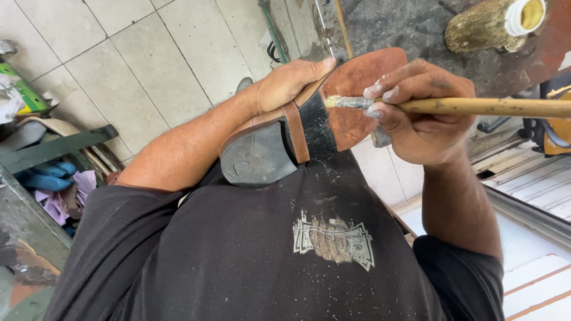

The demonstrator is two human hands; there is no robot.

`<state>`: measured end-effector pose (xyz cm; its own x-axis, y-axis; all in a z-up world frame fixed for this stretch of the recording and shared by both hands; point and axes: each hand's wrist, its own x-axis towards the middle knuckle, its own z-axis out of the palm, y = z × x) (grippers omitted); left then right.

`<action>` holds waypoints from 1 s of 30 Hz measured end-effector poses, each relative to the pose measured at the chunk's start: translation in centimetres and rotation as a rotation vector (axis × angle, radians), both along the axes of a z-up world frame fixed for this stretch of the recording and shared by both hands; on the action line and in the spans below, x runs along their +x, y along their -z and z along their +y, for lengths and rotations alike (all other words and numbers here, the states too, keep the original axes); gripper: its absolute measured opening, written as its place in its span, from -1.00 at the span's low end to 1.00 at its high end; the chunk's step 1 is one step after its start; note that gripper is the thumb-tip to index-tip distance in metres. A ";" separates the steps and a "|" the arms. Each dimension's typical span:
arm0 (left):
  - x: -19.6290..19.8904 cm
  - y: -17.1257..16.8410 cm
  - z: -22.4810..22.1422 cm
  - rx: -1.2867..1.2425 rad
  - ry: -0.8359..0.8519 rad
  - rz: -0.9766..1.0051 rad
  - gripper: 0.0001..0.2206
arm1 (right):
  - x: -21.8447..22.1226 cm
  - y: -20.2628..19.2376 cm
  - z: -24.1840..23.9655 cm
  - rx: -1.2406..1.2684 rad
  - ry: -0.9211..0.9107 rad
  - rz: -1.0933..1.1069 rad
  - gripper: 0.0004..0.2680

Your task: Applying adhesive to a shoe sole and a replacement part using a brush at a workbench

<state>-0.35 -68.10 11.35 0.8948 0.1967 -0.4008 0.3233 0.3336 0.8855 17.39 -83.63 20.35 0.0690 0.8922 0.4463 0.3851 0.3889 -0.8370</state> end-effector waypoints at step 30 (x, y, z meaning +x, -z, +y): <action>-0.1 0.8 -0.4 -0.053 -0.046 -0.032 -0.51 | -0.2 0.9 -0.6 0.063 -0.007 0.050 -0.81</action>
<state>-0.49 -68.51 10.60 0.8975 0.2175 -0.3835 0.2786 0.3943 0.8757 17.19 -84.20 19.47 0.0868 0.8630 0.4977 0.3403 0.4438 -0.8290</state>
